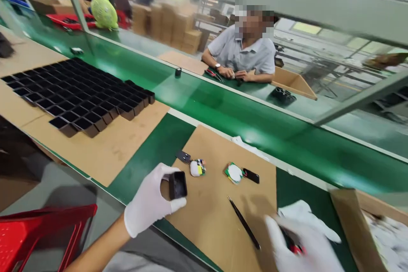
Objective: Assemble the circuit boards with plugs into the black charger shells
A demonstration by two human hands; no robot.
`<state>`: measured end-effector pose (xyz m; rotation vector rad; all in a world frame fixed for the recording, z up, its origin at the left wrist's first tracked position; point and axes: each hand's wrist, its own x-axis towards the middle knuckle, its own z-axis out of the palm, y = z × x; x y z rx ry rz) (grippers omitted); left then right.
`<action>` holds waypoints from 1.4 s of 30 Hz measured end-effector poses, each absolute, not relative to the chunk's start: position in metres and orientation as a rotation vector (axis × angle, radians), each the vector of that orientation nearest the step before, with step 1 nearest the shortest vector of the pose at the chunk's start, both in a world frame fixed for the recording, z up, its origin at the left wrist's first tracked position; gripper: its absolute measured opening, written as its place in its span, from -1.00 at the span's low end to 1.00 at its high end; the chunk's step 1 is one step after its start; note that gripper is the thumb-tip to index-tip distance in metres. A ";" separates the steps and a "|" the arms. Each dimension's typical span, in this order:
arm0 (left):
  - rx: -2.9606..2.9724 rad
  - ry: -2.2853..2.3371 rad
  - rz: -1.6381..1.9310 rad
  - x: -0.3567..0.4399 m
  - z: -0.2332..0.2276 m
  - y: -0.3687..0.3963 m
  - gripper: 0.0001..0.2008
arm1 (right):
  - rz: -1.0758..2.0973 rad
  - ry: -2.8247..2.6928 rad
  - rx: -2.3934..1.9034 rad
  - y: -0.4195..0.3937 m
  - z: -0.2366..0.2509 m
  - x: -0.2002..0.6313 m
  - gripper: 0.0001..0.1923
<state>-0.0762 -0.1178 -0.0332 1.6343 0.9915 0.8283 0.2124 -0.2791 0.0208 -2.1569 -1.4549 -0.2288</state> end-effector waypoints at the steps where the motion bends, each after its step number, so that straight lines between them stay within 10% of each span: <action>1: 1.639 1.006 0.847 -0.078 -0.035 -0.118 -0.49 | -0.133 -1.575 -2.122 -0.264 0.019 0.201 -0.82; 7: 1.637 1.067 0.898 -0.083 -0.040 -0.118 -0.45 | 0.396 -2.137 -1.905 -0.134 0.005 0.150 -0.27; 15: 1.638 0.892 0.873 -0.086 -0.029 -0.115 -0.39 | 0.691 -1.812 -1.829 -0.129 0.021 0.163 -0.75; 22: 1.659 0.747 0.878 -0.087 -0.027 -0.111 -0.33 | 1.135 -1.372 -1.252 -0.170 0.023 0.156 -0.29; 42: 1.596 0.718 0.856 -0.089 -0.033 -0.108 -0.34 | 1.181 -1.404 -1.255 -0.164 0.021 0.125 -0.37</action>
